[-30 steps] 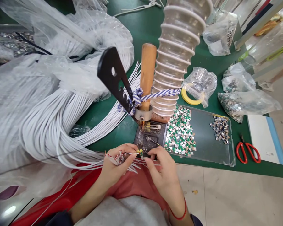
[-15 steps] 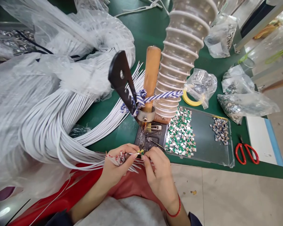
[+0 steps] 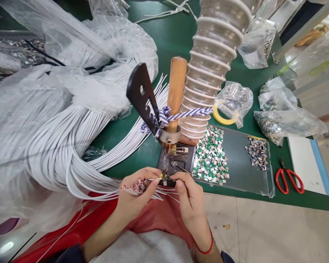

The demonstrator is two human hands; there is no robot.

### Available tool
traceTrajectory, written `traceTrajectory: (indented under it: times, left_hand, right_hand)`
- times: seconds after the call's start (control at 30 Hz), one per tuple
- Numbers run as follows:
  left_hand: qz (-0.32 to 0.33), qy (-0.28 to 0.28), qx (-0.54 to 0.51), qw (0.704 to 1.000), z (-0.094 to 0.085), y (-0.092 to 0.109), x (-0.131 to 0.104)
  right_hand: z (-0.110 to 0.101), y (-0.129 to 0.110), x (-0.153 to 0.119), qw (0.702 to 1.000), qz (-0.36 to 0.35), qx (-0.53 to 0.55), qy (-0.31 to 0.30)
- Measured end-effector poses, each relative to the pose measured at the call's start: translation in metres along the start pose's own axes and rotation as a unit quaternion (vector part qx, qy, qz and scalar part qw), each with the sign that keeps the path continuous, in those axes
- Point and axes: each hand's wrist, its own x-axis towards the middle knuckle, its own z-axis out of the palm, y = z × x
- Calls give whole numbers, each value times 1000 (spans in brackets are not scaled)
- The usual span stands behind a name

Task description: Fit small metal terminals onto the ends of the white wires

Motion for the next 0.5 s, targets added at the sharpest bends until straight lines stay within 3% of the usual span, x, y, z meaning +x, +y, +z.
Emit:
traceTrajectory:
  times: [0.13,0.5]
  left_hand:
    - [7,4,16,1000,1,2,3]
    - [25,15,-9,1000,1,1,1]
  right_hand:
    - [8,-2,3,1000,12,-11,6]
    - [22,-3,5,996,-36,74,47]
